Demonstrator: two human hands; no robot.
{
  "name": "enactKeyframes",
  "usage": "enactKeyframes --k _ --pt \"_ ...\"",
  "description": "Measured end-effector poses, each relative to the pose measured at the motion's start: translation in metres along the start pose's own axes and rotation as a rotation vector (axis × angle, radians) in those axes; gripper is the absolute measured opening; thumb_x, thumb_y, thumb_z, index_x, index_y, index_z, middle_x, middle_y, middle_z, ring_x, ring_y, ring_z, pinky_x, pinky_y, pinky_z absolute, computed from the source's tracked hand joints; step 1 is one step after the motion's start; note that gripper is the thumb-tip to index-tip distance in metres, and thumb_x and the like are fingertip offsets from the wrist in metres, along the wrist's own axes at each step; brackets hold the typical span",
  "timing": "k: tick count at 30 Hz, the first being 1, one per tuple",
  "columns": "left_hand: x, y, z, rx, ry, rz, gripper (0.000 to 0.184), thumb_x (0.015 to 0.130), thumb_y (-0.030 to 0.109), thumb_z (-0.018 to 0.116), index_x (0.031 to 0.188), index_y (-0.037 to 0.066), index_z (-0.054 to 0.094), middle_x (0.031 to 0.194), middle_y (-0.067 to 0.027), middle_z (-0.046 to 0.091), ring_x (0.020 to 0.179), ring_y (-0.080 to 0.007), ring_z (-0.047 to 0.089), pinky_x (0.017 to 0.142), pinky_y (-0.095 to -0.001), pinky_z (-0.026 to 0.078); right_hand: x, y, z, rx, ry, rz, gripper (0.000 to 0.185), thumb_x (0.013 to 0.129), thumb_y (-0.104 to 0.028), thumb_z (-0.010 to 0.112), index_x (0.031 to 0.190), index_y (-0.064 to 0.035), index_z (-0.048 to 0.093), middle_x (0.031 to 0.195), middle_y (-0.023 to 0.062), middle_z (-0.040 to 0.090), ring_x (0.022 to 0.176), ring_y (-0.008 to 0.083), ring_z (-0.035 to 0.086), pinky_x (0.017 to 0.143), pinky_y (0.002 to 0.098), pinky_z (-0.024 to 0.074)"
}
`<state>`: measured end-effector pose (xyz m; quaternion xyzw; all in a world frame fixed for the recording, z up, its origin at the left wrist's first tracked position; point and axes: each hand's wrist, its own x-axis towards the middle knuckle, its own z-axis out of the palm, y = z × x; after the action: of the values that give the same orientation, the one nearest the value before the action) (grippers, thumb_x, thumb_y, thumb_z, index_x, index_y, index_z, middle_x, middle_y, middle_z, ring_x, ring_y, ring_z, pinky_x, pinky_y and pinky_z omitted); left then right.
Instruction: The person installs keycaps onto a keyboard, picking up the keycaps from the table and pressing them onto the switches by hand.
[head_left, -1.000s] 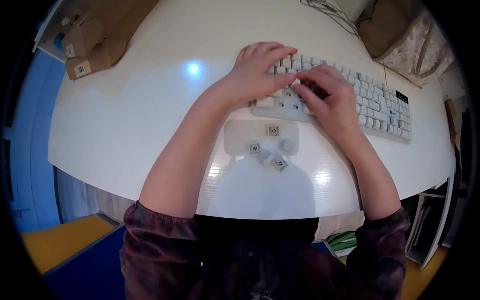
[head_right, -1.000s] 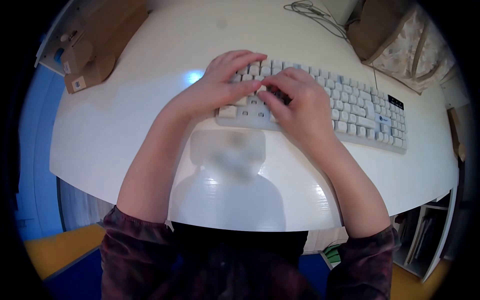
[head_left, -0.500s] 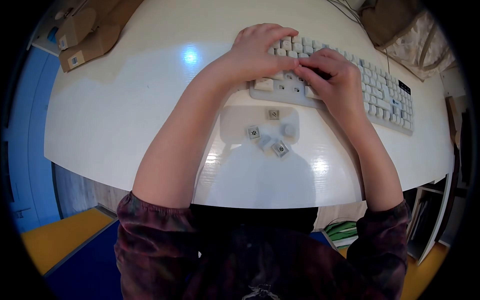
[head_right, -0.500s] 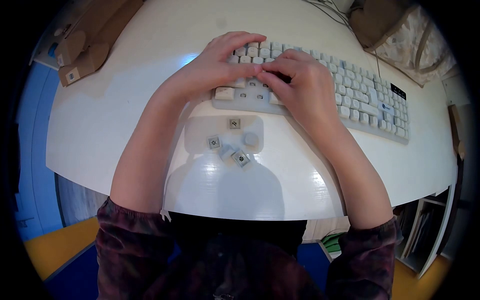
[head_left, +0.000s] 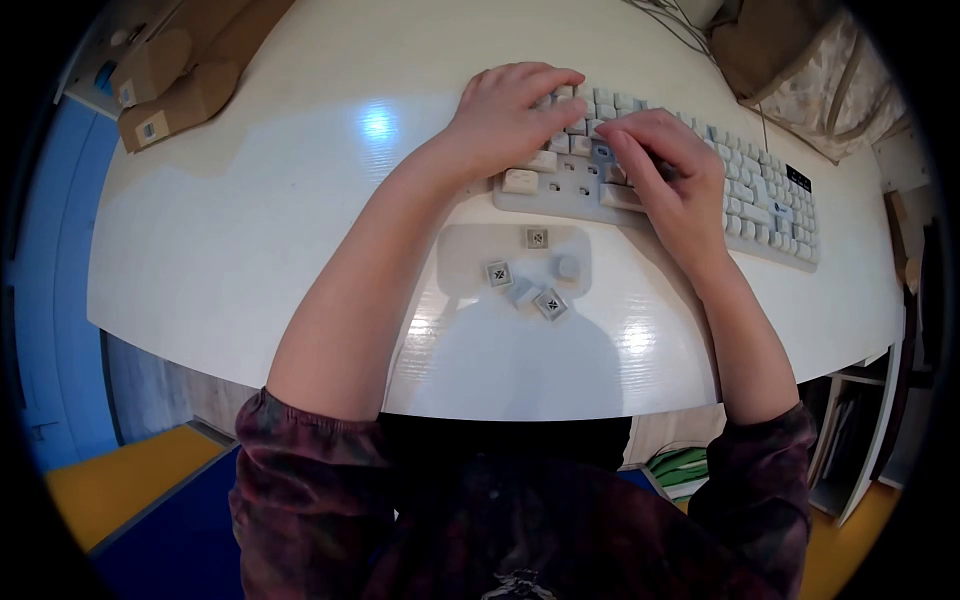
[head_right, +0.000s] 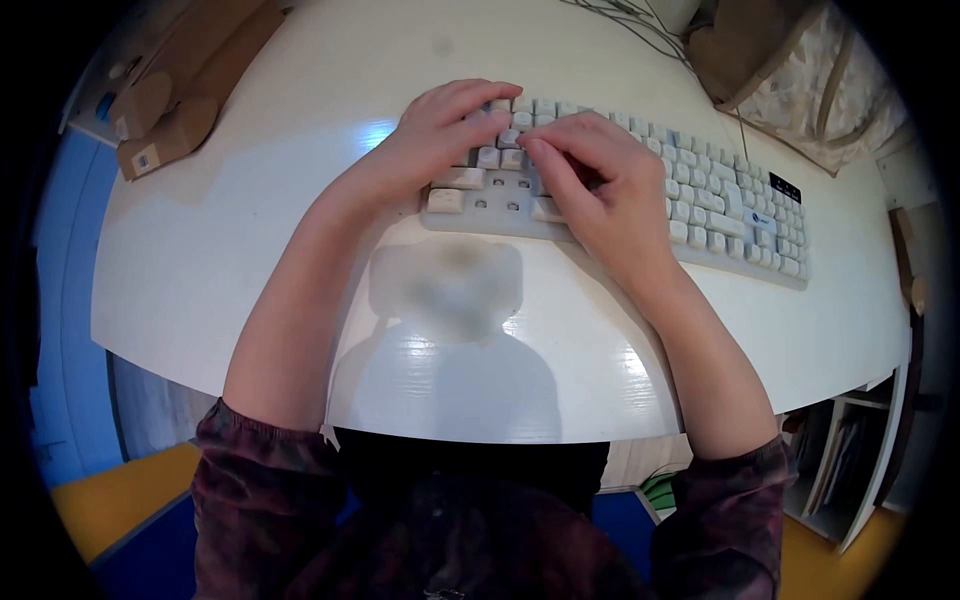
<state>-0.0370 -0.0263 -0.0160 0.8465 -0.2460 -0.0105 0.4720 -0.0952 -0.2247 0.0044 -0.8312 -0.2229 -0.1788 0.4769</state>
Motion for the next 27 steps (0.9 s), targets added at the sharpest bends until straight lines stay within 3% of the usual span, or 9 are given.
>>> enactKeyframes --k 4,8,14,20,25,27 --pt "-0.002 0.0 -0.001 -0.091 0.019 -0.011 0.056 0.094 0.054 0.047 0.133 0.015 0.059 0.142 -0.0064 0.052 0.14 -0.0248 0.033 0.118 -0.0412 0.015 -0.006 -0.008 0.0 -0.018 -0.094 -0.214 0.011 0.083 -0.003 0.07 0.094 -0.001 0.073 0.086 0.0075 0.067 0.066 0.015 0.06 0.057 0.0241 0.0462" --pt "-0.001 0.0 0.003 -0.037 0.036 -0.006 0.056 0.095 0.054 0.046 0.132 0.014 0.06 0.142 -0.007 0.052 0.139 -0.0251 0.034 0.118 -0.0411 0.015 -0.02 -0.028 0.008 -0.105 -0.355 -0.149 0.012 0.079 -0.009 0.076 0.09 -0.0047 0.072 0.088 0.0047 0.068 0.062 0.0196 0.064 0.056 0.0291 0.0505" --pt "0.005 -0.004 0.005 0.0 0.032 0.011 0.053 0.095 0.051 0.049 0.129 0.013 0.061 0.137 -0.008 0.056 0.135 -0.0262 0.039 0.117 -0.041 0.018 -0.023 -0.033 0.01 -0.223 -0.358 -0.174 0.021 0.08 -0.012 0.076 0.1 -0.0071 0.072 0.092 0.0034 0.068 0.067 0.0164 0.065 0.057 0.0296 0.0492" --pt "0.004 -0.004 0.006 -0.007 0.058 0.024 0.048 0.096 0.046 0.05 0.127 0.012 0.062 0.132 -0.0074 0.059 0.131 -0.0262 0.043 0.114 -0.0408 0.022 -0.01 -0.035 -0.012 1.043 -0.429 0.603 0.031 0.097 -0.02 0.059 0.12 -0.0007 0.066 0.106 0.0073 0.069 0.078 0.01 0.062 0.06 0.0234 0.0455" --pt "-0.001 0.002 0.005 0.02 0.074 0.02 0.045 0.098 0.043 0.049 0.127 0.011 0.061 0.132 -0.0078 0.058 0.13 -0.0254 0.043 0.114 -0.0401 0.022 -0.006 -0.03 -0.019 1.257 -0.402 0.658 0.036 0.103 -0.021 0.049 0.127 0.0032 0.06 0.109 0.0117 0.069 0.076 0.0103 0.062 0.06 0.0217 0.0469" --pt "-0.001 0.004 0.001 0.015 0.022 -0.023 0.045 0.098 0.041 0.05 0.13 0.012 0.06 0.138 -0.0107 0.051 0.133 -0.0285 0.038 0.113 -0.0415 0.028 -0.006 -0.031 -0.022 1.309 -0.392 0.691 0.037 0.103 -0.022 0.049 0.129 0.0027 0.059 0.109 0.0117 0.069 0.076 0.0102 0.062 0.06 0.0217 0.0472"
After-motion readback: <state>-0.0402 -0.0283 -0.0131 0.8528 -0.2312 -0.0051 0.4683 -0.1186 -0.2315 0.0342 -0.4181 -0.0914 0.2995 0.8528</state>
